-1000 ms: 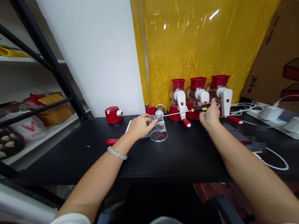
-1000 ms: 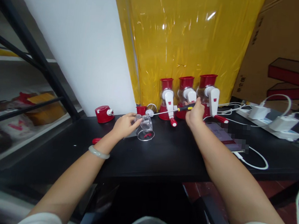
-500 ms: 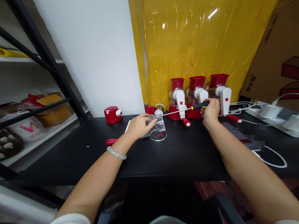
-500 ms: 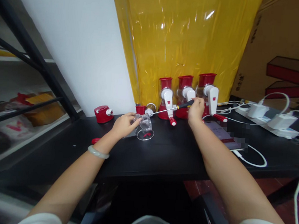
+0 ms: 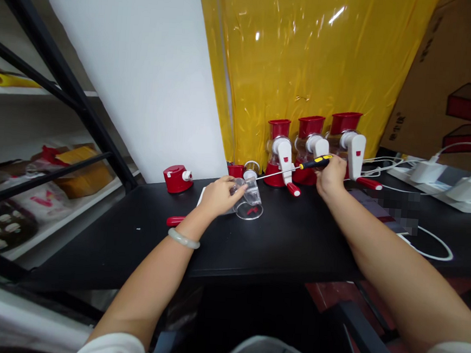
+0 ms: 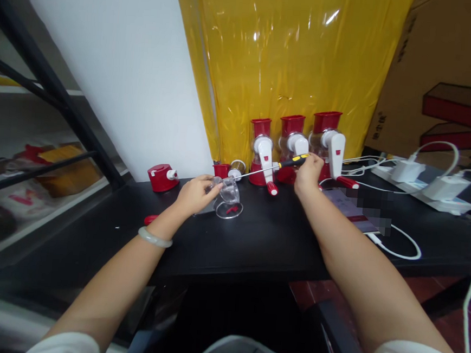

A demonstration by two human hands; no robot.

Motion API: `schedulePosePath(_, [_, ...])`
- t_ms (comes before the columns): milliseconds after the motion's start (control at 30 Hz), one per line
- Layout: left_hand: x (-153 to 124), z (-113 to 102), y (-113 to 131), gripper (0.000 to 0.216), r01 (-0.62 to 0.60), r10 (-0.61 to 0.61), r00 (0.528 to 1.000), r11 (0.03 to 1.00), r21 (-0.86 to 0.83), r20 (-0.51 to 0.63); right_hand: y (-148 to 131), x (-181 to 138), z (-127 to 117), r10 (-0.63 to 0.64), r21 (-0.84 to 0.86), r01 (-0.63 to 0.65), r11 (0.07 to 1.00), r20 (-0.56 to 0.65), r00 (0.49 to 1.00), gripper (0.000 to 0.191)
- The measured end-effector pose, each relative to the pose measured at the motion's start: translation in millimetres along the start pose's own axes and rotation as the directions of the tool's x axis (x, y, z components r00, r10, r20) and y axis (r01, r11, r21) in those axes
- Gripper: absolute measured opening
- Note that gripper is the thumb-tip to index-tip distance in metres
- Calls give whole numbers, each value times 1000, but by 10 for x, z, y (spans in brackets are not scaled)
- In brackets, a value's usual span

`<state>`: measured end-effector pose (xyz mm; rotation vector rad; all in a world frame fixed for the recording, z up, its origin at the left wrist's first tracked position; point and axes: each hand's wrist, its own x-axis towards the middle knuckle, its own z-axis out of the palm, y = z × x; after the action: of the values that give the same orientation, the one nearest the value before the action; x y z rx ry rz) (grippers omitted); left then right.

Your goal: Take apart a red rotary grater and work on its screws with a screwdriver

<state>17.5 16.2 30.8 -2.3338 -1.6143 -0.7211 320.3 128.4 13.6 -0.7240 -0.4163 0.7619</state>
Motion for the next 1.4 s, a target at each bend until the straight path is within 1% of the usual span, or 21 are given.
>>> schedulePosePath(67, [-2, 6, -6, 52, -4, 4, 1000, 1000, -2, -6, -63, -40, 17, 90, 89, -91, 992, 18, 996, 17])
schedulePosePath(133, [-3, 13, -12, 53, -5, 5, 1000, 1000, -1, -11, -111, -67, 33, 151, 157, -151, 976, 14, 988, 21])
schedulePosePath(233, [-1, 21, -16, 53, -5, 5, 1000, 1000, 4, -15, -132, -73, 48, 160, 220, -153, 964, -14, 987, 22])
schedulePosePath(333, [2, 22, -16, 54, -5, 5, 1000, 1000, 4, -15, -107, -54, 48, 130, 255, -128, 958, 10, 991, 21])
schedulePosePath(433, [2, 16, -12, 54, -5, 5, 1000, 1000, -2, -13, -68, -42, 35, 86, 245, -89, 965, 24, 996, 29])
schedulePosePath(533, [0, 5, -4, 54, -9, 8, 1000, 1000, -15, -14, -35, -33, 11, 26, 165, -25, 986, -6, 1000, 34])
schedulePosePath(633, [-1, -3, 4, 53, 0, 0, 1000, 1000, -20, -10, -12, -17, -21, -50, 49, 50, 998, -3, 999, 29])
schedulePosePath(800, [2, 3, 3, 53, -2, 1, 1000, 1000, -20, -12, 6, -3, -59, -148, 16, 148, 989, 14, 989, 29])
schedulePosePath(900, [3, 10, -2, 53, -8, 7, 1000, 1000, -17, -17, 5, -1, -60, -165, -18, 165, 986, 2, 986, 32])
schedulePosePath(1067, [2, 14, -6, 54, -7, 7, 1000, 1000, -8, -15, -2, 2, -33, -139, 32, 138, 990, 30, 990, 32])
schedulePosePath(1200, [1, 10, -3, 54, -1, 1, 1000, 1000, -3, -13, 3, -4, -9, -126, 101, 119, 988, 67, 990, 27])
schedulePosePath(1300, [0, 6, -3, 53, -9, 8, 1000, 1000, -8, -14, 27, -14, -3, -167, 138, 155, 978, 81, 983, 24])
schedulePosePath(1400, [-3, 6, -9, 54, -17, 17, 1000, 1000, -13, -19, 38, -39, 5, -216, 154, 204, 967, 65, 974, 28])
